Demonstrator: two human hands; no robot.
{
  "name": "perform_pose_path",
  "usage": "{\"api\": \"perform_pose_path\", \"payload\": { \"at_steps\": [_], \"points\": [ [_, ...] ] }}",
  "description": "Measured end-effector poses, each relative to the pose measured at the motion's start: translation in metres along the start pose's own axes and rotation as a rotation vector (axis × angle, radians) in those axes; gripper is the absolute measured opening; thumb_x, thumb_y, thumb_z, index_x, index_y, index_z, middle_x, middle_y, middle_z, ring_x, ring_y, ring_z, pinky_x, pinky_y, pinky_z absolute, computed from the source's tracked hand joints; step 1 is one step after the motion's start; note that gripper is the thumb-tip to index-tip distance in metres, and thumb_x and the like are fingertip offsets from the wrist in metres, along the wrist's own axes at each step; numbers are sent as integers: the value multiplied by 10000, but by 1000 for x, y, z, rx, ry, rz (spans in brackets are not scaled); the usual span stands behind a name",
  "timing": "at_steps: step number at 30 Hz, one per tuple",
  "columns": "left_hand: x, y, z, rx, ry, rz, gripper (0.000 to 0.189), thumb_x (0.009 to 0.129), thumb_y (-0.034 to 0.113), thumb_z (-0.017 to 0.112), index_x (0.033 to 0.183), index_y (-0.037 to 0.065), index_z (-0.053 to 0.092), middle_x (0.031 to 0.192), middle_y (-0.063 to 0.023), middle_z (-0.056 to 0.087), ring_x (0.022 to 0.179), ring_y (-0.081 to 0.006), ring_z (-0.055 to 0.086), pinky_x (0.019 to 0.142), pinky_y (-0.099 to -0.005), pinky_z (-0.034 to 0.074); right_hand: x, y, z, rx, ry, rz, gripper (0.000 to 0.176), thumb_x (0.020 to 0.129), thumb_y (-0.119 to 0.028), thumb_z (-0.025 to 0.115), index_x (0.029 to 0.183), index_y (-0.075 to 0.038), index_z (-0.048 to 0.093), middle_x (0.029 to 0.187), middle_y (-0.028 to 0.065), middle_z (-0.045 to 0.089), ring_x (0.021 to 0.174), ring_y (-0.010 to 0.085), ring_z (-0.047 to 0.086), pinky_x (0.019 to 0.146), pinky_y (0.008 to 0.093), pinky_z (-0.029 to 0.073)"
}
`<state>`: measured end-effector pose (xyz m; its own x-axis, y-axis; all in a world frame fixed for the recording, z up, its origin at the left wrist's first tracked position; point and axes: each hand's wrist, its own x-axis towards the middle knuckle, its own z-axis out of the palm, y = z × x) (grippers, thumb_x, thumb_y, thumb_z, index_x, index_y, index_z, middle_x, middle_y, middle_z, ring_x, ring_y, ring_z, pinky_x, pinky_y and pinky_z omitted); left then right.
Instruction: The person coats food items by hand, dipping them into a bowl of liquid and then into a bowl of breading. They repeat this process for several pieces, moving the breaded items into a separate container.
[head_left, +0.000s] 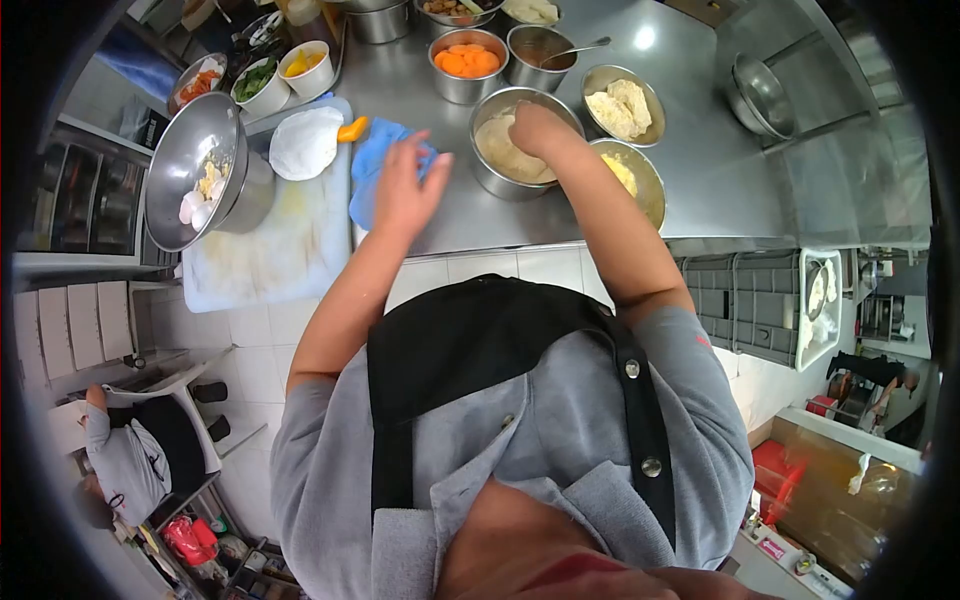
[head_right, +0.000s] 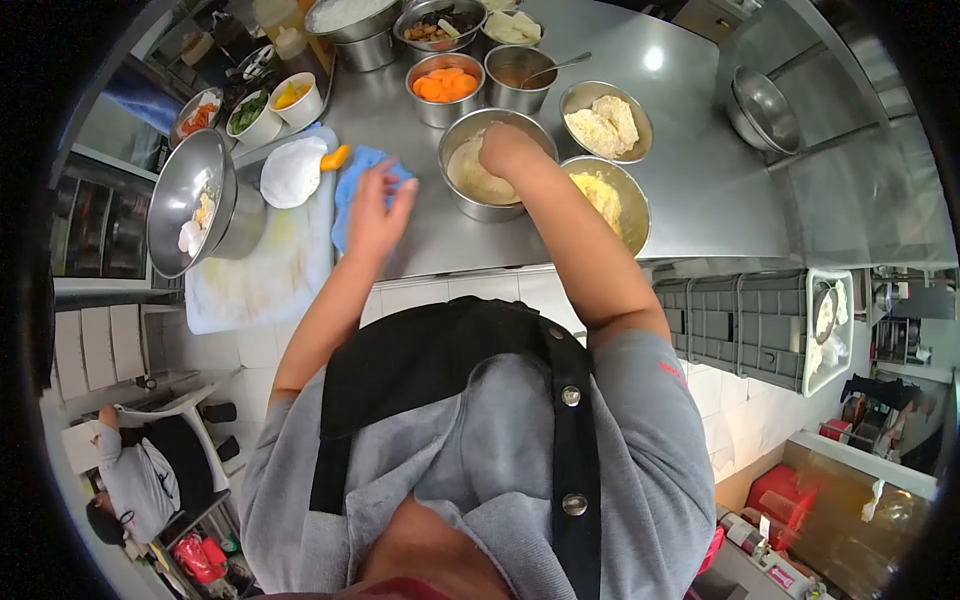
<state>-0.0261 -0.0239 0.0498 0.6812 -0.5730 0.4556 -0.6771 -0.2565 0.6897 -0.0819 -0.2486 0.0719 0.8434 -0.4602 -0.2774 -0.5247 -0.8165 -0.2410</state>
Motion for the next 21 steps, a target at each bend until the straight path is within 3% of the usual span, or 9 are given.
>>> {"api": "perform_pose_path", "payload": {
  "at_steps": [1, 4, 7, 11, 14, 17, 20, 21],
  "points": [
    [6, 13, 9, -176, -112, -165, 500, 831, 199, 616, 1263, 16, 444, 874, -87, 553, 802, -177, 557, 710, -330, 468, 2, -1, -3, -14, -26, 21, 334, 818, -105, 475, 1107, 10, 598, 1073, 195, 619, 1000, 328, 601, 856, 381, 480],
    [19, 25, 36, -362, -369, -300, 617, 833, 140, 578, 1379, 33, 313, 842, -67, 546, 731, -134, 560, 638, -290, 479, 3, -8, -9, -75, -76, 29, 310, 821, -100, 476, 1076, 6, 616, 1080, 190, 618, 1008, 319, 602, 857, 380, 482],
    [30, 27, 42, -714, -414, -529, 667, 814, 79, 528, 1415, 30, 244, 753, -69, 548, 586, -132, 568, 525, -270, 486, 7, -13, -3, -54, 26, 12, 298, 821, -101, 482, 1060, 0, 627, 1095, 192, 611, 1010, 315, 604, 847, 386, 485],
    [38, 25, 40, -782, -450, -530, 652, 809, 32, 482, 1415, 35, 241, 775, -70, 567, 527, -129, 569, 480, -258, 506, 0, -17, 3, 20, 82, -33, 301, 830, -132, 493, 1072, -6, 618, 1118, 188, 604, 1011, 316, 603, 839, 393, 485],
    [39, 24, 44, -787, -475, -535, 634, 814, 21, 464, 1410, 44, 246, 794, -75, 574, 545, -128, 578, 497, -256, 520, -20, -30, -10, -30, -151, -172, 333, 831, -167, 507, 1110, -5, 589, 1124, 184, 601, 1008, 316, 604, 841, 395, 484],
    [41, 27, 46, -766, -458, -528, 594, 829, 6, 436, 1397, 56, 269, 828, -75, 578, 561, -124, 575, 515, -248, 526, -19, -20, -4, 23, -165, -282, 317, 826, -174, 501, 1072, -5, 609, 1081, 182, 620, 977, 322, 614, 833, 400, 487],
    [39, 21, 49, -784, -449, -547, 587, 833, -6, 430, 1394, 55, 268, 847, -86, 585, 576, -135, 589, 541, -258, 545, -26, -11, -8, -56, 48, -239, 302, 813, -140, 505, 1059, -4, 617, 1097, 191, 610, 994, 320, 605, 838, 398, 483],
    [38, 22, 49, -810, -443, -557, 587, 833, -11, 430, 1393, 57, 269, 856, -89, 588, 578, -138, 593, 547, -261, 550, -23, -5, -11, -112, 27, -196, 298, 814, -124, 500, 1062, -6, 616, 1107, 193, 604, 1004, 319, 600, 843, 396, 480]
  ]
}}
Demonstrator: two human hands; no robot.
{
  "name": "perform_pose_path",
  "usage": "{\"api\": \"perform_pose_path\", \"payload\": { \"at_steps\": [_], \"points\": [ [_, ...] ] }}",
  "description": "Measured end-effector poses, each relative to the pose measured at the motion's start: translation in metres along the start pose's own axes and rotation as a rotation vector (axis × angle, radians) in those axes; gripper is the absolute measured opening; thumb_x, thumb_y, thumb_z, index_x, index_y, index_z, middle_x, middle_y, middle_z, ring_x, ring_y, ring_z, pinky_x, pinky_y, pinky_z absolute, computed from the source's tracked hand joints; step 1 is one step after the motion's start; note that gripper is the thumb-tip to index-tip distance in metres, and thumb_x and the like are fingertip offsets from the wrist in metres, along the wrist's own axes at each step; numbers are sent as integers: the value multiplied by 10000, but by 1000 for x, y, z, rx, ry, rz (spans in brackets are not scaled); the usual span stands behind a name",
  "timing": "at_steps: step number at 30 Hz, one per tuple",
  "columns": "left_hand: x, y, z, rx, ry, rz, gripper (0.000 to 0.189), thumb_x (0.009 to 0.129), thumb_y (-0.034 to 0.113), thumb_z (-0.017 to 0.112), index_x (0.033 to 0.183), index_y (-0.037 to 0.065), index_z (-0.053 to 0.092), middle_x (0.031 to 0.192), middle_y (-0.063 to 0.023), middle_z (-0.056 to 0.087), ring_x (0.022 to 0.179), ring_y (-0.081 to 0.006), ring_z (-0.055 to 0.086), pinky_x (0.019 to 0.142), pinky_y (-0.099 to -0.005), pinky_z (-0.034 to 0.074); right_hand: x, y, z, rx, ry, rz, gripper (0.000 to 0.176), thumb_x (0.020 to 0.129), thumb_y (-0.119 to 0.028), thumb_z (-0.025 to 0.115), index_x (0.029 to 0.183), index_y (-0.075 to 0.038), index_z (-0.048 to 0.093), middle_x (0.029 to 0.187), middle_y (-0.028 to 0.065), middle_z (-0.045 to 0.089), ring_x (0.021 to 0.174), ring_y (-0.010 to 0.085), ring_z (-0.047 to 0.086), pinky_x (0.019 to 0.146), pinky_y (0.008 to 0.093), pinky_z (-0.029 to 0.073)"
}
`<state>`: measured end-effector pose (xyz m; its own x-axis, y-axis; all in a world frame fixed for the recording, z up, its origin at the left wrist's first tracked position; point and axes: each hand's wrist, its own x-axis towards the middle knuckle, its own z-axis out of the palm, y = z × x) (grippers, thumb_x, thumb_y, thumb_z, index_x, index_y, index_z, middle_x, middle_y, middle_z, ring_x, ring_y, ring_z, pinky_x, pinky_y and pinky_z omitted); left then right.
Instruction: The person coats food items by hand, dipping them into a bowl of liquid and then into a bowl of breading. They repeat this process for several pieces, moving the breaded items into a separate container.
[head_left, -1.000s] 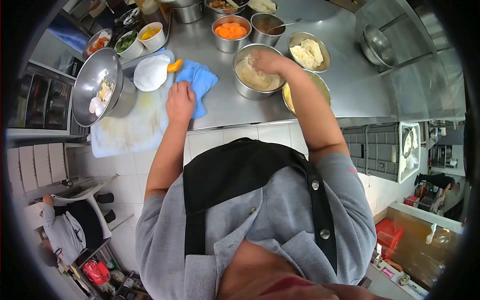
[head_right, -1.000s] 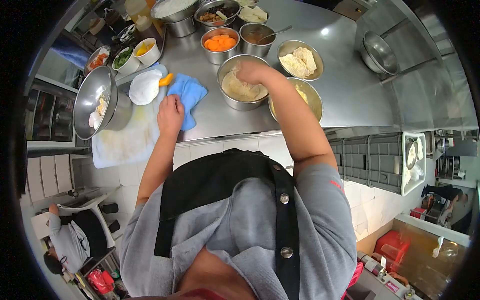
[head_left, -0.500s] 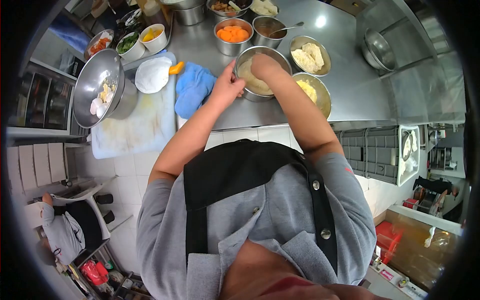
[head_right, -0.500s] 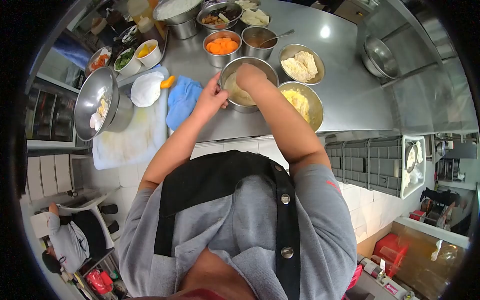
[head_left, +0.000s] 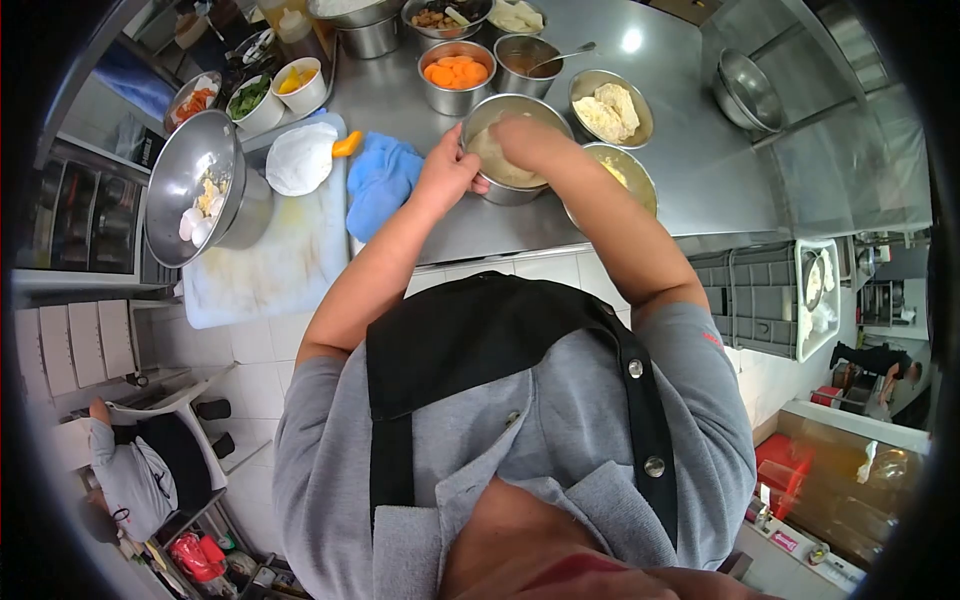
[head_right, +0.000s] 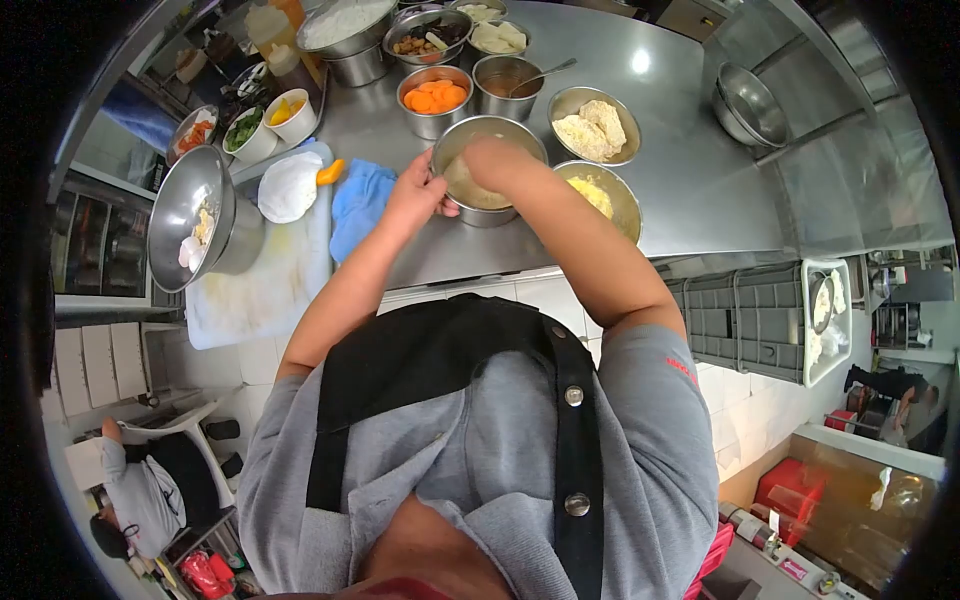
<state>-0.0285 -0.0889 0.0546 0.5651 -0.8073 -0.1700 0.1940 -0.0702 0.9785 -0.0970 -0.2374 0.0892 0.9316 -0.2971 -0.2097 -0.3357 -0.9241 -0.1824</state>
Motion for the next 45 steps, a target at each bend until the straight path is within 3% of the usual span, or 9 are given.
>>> {"api": "perform_pose_path", "payload": {
  "at_steps": [5, 12, 21, 24, 28, 31, 37, 40, 45],
  "points": [
    [-8, 4, 2, -48, -22, -17, 584, 835, -12, 424, 1395, 72, 281, 863, -87, 594, 596, -136, 601, 555, -262, 556, 27, 12, 3, 5, -100, 92, 310, 820, -57, 477, 1104, -6, 591, 1154, 199, 577, 1044, 318, 580, 861, 388, 474],
    [-7, 9, -1, -56, -43, -62, 586, 847, 17, 460, 1401, 87, 284, 855, -75, 591, 624, -125, 602, 584, -264, 560, 13, -8, 4, 163, -120, -53, 340, 833, -26, 455, 1149, -48, 578, 1182, 182, 566, 1077, 312, 562, 875, 393, 462],
    [-11, 8, -4, -184, -82, -102, 579, 880, 58, 491, 1412, 101, 265, 808, -53, 564, 662, -135, 598, 613, -279, 563, 24, 21, 5, 49, -119, -252, 449, 774, -201, 607, 1209, -99, 553, 1187, 161, 565, 1041, 320, 569, 889, 411, 448],
    [-11, 10, -4, -210, -104, -119, 573, 884, 57, 484, 1411, 100, 263, 819, -55, 567, 666, -137, 600, 626, -291, 564, 23, 2, 10, 45, -287, -185, 506, 749, -228, 626, 1237, -128, 538, 1213, 164, 549, 1061, 308, 563, 892, 410, 449],
    [-18, 18, -1, -211, -85, -128, 566, 886, 54, 474, 1409, 96, 261, 827, -59, 569, 670, -143, 602, 638, -300, 565, 32, 30, 8, 93, -159, -167, 433, 848, -94, 495, 1275, -163, 512, 1239, 127, 543, 1117, 302, 538, 922, 395, 431],
    [-17, 17, 1, -213, -85, -86, 556, 875, 40, 464, 1394, 90, 273, 826, -66, 569, 661, -145, 603, 629, -300, 569, 26, 32, 4, 25, -330, -50, 495, 862, -4, 393, 1304, -206, 485, 1290, 110, 507, 1164, 297, 505, 950, 394, 414],
    [-16, 11, 12, -222, 17, -83, 537, 852, 19, 441, 1366, 78, 296, 825, -71, 576, 628, -144, 601, 598, -294, 574, 25, 29, 1, 70, -390, -134, 595, 806, 2, 401, 1353, -231, 416, 1394, 102, 397, 1265, 282, 403, 1032, 377, 337],
    [-19, 16, 13, -222, -1, -83, 546, 859, 28, 451, 1376, 81, 282, 823, -69, 580, 634, -145, 606, 601, -293, 574, 28, 30, -4, 197, -496, -85, 589, 780, -37, 455, 1343, -210, 434, 1368, 112, 430, 1244, 275, 430, 1023, 371, 349],
    [-22, 15, 5, -221, -50, -122, 566, 888, 107, 505, 1394, 87, 253, 845, -91, 574, 703, -173, 620, 636, -321, 574, 35, 33, -8, 197, -342, -75, 571, 726, -71, 556, 1289, -130, 485, 1266, 133, 521, 1164, 275, 501, 965, 354, 401]
  ]
}}
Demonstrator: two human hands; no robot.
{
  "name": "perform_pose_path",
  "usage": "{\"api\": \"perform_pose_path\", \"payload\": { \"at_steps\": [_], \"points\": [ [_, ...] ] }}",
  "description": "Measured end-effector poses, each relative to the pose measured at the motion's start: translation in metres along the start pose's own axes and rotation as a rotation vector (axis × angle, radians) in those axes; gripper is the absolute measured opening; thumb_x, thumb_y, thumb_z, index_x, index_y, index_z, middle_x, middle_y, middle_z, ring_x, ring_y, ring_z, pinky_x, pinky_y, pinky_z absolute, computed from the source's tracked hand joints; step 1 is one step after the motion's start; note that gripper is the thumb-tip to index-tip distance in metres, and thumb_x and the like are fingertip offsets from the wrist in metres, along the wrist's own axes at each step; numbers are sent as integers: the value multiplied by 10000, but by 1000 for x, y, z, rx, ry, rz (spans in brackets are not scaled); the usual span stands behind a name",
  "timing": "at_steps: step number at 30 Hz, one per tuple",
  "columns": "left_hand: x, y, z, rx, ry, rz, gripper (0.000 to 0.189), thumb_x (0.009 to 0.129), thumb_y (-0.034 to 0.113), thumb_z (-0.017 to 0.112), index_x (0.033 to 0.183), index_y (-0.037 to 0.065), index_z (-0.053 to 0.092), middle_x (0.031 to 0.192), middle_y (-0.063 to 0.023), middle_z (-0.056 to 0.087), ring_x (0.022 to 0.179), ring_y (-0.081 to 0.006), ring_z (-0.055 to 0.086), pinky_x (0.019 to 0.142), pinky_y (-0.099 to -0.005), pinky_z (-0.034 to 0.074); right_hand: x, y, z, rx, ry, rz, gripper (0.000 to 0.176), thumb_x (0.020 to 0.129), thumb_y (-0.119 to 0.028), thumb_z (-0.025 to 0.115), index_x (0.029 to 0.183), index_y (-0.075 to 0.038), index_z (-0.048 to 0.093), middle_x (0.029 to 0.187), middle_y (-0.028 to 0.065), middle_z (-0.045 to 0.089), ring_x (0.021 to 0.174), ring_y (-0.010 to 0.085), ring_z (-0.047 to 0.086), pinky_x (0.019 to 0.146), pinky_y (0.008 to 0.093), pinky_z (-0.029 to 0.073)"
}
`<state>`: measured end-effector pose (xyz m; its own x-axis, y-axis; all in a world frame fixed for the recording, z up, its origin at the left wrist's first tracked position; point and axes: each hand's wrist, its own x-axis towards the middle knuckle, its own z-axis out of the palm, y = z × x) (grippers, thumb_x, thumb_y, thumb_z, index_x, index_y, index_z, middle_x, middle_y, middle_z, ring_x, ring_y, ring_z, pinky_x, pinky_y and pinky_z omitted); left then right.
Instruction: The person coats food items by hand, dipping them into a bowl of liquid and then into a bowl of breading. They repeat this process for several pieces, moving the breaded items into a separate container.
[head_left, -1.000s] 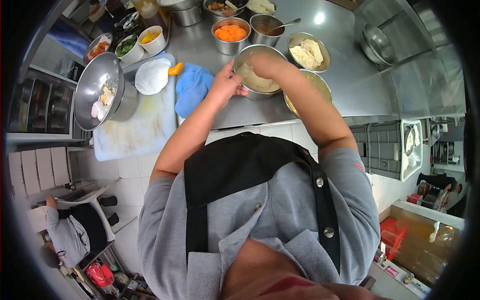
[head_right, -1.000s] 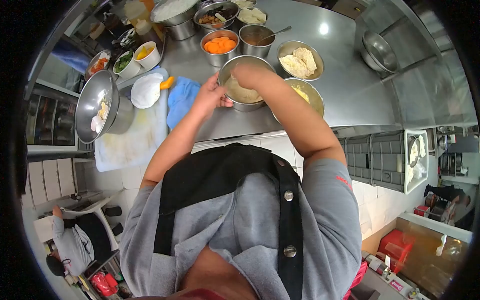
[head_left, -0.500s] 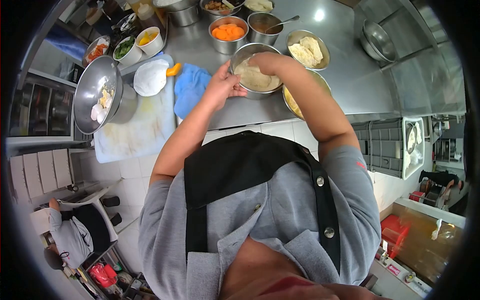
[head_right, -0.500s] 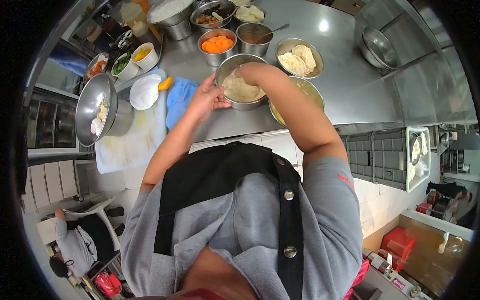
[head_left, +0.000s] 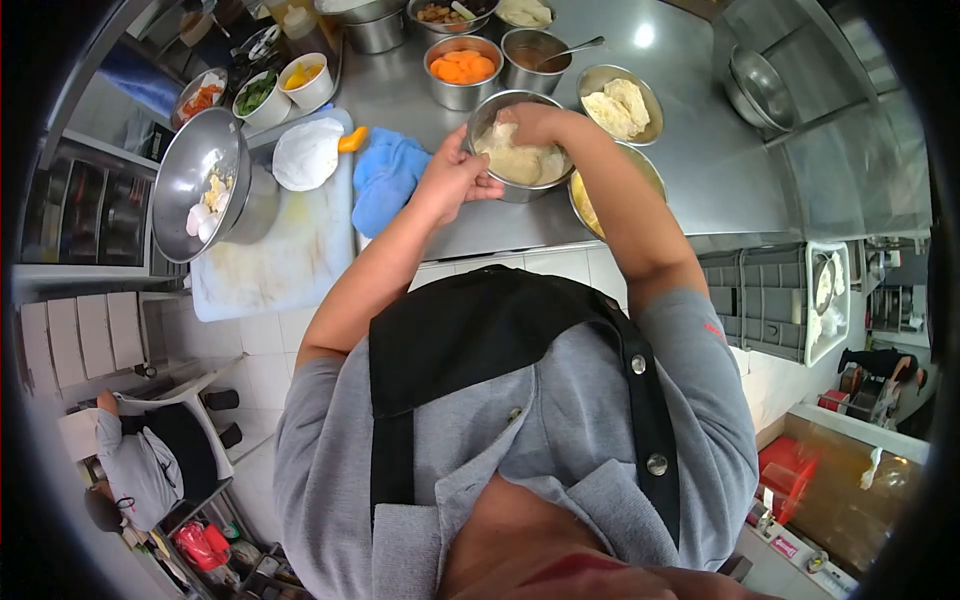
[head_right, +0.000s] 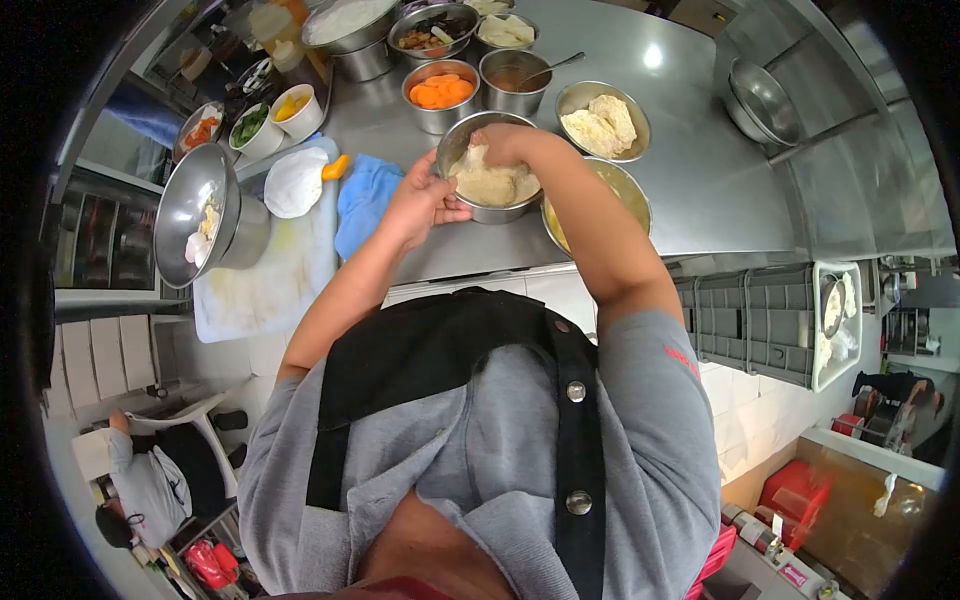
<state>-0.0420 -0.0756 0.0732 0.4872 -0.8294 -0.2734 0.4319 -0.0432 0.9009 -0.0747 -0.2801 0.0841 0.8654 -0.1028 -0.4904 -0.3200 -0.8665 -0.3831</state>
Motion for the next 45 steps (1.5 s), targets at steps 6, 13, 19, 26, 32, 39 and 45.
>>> {"api": "perform_pose_path", "payload": {
  "at_steps": [6, 13, 19, 26, 32, 39, 45],
  "points": [
    [-17, 10, -37, 465, 188, 5, 517, 881, 207, 573, 1340, 77, 373, 861, -99, 586, 713, -176, 612, 634, -291, 532, -34, -34, -16, -69, 85, -80, 472, 747, -47, 539, 1217, -94, 545, 1195, 143, 573, 1110, 282, 542, 932, 357, 427],
    [-37, -23, -110, 1088, 591, 311, 256, 843, 193, 556, 1081, 108, 602, 843, -132, 623, 737, -287, 606, 661, -377, 476, -44, -45, 11, -11, 120, -19, 483, 779, -120, 481, 1260, -77, 475, 1171, 183, 559, 1082, 292, 540, 911, 370, 422],
    [-37, -44, -98, 1211, 771, 477, 198, 830, 172, 539, 1006, 129, 617, 864, -95, 624, 783, -295, 601, 668, -393, 481, -37, -41, -17, 78, -101, 21, 432, 796, -167, 474, 1216, -65, 477, 1134, 177, 573, 1014, 302, 562, 871, 367, 434],
    [-34, -42, -97, 1242, 780, 533, 192, 828, 150, 524, 995, 120, 613, 897, -97, 624, 812, -299, 597, 693, -402, 479, -11, -21, 5, 7, -67, 57, 476, 791, -173, 535, 1242, -41, 455, 1183, 175, 545, 1023, 302, 564, 853, 354, 454],
    [-34, -47, -97, 1277, 805, 596, 184, 815, 148, 525, 974, 144, 619, 848, -75, 616, 784, -287, 596, 656, -404, 485, -24, -30, 37, -223, 181, 7, 418, 774, -124, 579, 1172, -45, 481, 1167, 196, 540, 1092, 325, 538, 902, 386, 447],
    [-34, -48, -98, 1279, 814, 619, 184, 809, 147, 523, 964, 156, 621, 841, -74, 614, 775, -289, 595, 650, -411, 483, -28, -21, 15, -53, 144, 0, 512, 742, -135, 608, 1220, -28, 460, 1193, 206, 530, 1145, 325, 500, 950, 370, 414],
    [-35, -47, -97, 1284, 813, 604, 176, 809, 146, 517, 949, 152, 623, 835, -75, 613, 772, -291, 592, 645, -412, 481, -28, -15, 9, -49, 106, 88, 538, 740, -136, 596, 1247, -12, 467, 1217, 209, 525, 1130, 319, 510, 962, 359, 400]
  ]
}}
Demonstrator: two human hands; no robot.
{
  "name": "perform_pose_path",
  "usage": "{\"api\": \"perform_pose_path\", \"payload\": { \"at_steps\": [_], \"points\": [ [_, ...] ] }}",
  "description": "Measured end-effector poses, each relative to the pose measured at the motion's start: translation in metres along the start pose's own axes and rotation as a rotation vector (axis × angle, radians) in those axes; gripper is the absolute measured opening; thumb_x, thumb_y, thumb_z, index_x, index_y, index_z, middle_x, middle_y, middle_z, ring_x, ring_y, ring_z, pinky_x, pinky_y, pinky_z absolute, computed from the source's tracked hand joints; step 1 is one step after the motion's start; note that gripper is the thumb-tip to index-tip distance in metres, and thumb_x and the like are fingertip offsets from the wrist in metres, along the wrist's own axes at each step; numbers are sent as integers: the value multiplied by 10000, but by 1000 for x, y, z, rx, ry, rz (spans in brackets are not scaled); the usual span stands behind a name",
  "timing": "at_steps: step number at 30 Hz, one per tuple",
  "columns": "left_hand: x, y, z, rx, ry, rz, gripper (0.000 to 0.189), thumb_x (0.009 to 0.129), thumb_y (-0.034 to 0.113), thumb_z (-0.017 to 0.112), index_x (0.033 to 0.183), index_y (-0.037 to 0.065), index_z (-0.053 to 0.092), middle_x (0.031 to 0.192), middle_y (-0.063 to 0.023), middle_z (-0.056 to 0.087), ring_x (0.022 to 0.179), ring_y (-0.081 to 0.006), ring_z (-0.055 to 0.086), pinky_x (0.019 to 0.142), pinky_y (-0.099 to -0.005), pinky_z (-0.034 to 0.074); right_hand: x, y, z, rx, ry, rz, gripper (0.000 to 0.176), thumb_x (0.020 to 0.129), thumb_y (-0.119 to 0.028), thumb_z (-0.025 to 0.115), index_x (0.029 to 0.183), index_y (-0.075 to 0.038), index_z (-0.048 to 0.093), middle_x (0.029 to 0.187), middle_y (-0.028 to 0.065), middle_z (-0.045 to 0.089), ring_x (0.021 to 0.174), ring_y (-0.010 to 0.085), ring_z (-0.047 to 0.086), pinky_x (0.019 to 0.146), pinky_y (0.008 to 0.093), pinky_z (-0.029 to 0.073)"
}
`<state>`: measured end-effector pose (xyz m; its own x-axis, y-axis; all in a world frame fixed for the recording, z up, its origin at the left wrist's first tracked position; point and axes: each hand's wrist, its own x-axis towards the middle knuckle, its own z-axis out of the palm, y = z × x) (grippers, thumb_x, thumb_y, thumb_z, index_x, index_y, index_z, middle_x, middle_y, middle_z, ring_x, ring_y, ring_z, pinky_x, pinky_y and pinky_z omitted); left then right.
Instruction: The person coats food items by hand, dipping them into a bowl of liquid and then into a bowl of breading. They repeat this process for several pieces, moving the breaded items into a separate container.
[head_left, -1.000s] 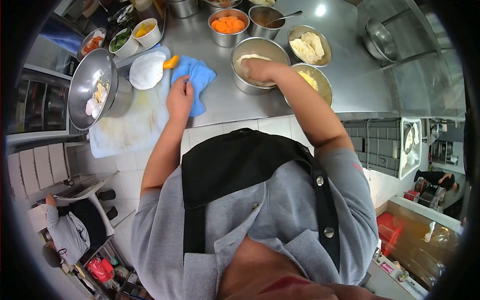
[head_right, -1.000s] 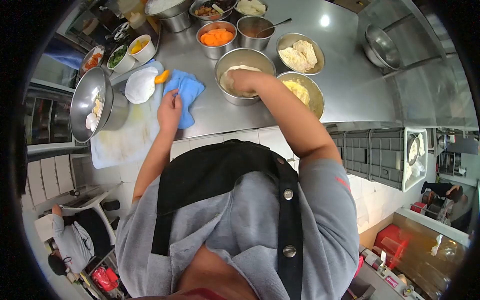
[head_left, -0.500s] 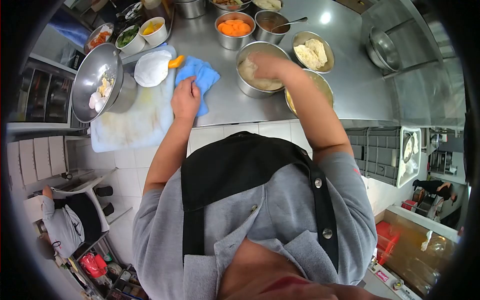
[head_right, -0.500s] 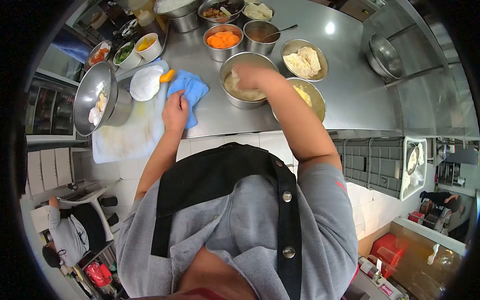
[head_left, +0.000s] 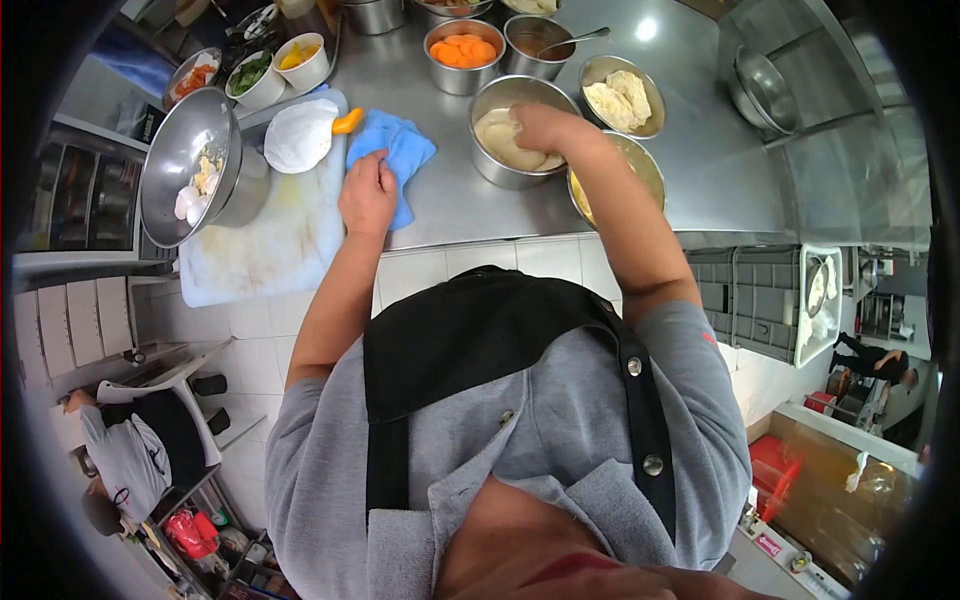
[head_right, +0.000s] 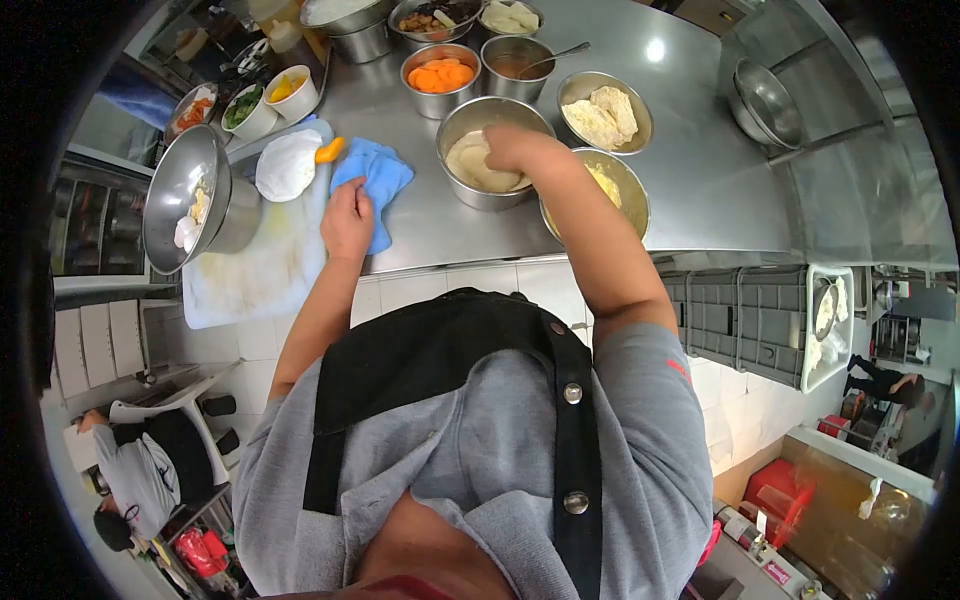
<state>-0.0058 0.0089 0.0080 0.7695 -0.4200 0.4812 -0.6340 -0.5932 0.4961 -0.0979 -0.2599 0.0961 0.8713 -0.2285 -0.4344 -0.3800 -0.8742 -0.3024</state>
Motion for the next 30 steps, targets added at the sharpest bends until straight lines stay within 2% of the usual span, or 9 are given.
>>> {"api": "perform_pose_path", "payload": {
  "at_steps": [4, 11, 14, 15, 18, 19, 25, 28, 30],
  "points": [
    [-1, -1, 1, -1, 8, 1, 175, 807, 144, 517, 945, 147, 624, 832, -73, 613, 772, -291, 592, 647, -413, 481, -3, 3, -7, 113, 233, -69, 444, 785, -167, 537, 1195, 4, 524, 1175, 211, 563, 1082, 333, 545, 920, 378, 432],
    [2, 0, 3, 5, 53, 41, 176, 800, 134, 525, 943, 150, 625, 823, -74, 613, 756, -290, 594, 632, -406, 485, 37, 7, 14, -92, -112, -40, 430, 810, -167, 462, 1215, -28, 499, 1090, 196, 599, 989, 328, 584, 834, 406, 449],
    [0, -2, 2, -4, 42, 34, 176, 797, 128, 529, 943, 150, 625, 825, -73, 614, 755, -289, 595, 632, -406, 485, 0, -16, -25, 335, -74, 29, 391, 818, -154, 438, 1168, -15, 542, 1097, 173, 617, 1001, 279, 597, 807, 402, 472],
    [-1, -1, 1, -9, 35, 30, 175, 797, 126, 530, 943, 149, 624, 826, -73, 614, 756, -289, 595, 633, -406, 486, -1, -16, -22, 367, -49, 26, 395, 818, -161, 437, 1169, -13, 540, 1073, 165, 626, 979, 280, 601, 804, 408, 468],
    [0, -3, 3, 8, 52, 53, 172, 797, 128, 534, 943, 149, 623, 823, -69, 615, 756, -287, 596, 633, -406, 486, 23, -7, 30, -100, 120, 23, 405, 821, -189, 444, 1178, -19, 536, 1006, 163, 644, 918, 280, 611, 781, 424, 462],
    [4, -2, 4, 6, 57, 46, 172, 798, 129, 535, 943, 148, 623, 823, -69, 615, 755, -287, 596, 633, -406, 486, 32, -7, 15, -116, -125, 58, 448, 811, -203, 465, 1218, -21, 512, 1166, 214, 567, 1112, 327, 524, 954, 394, 380],
    [-1, -3, 3, 5, 27, 37, 173, 800, 131, 537, 949, 149, 623, 817, -69, 612, 751, -283, 596, 631, -404, 486, 21, 0, -10, 142, -55, 30, 508, 782, -161, 521, 1271, -37, 462, 1280, 197, 485, 1161, 333, 488, 960, 399, 390],
    [0, -2, 2, 8, 29, 32, 172, 801, 133, 533, 945, 149, 626, 812, -70, 611, 752, -283, 595, 631, -405, 485, -22, -34, 3, -205, -12, 85, 541, 771, -129, 549, 1291, -41, 432, 1262, 189, 500, 1139, 341, 507, 945, 396, 414],
    [0, -2, 2, 0, 29, 32, 170, 803, 135, 530, 941, 149, 627, 809, -71, 609, 754, -284, 594, 631, -406, 484, -6, -26, 20, -248, -7, 78, 541, 755, -133, 582, 1269, -31, 444, 1242, 194, 514, 1141, 333, 510, 938, 390, 431]
  ]
}}
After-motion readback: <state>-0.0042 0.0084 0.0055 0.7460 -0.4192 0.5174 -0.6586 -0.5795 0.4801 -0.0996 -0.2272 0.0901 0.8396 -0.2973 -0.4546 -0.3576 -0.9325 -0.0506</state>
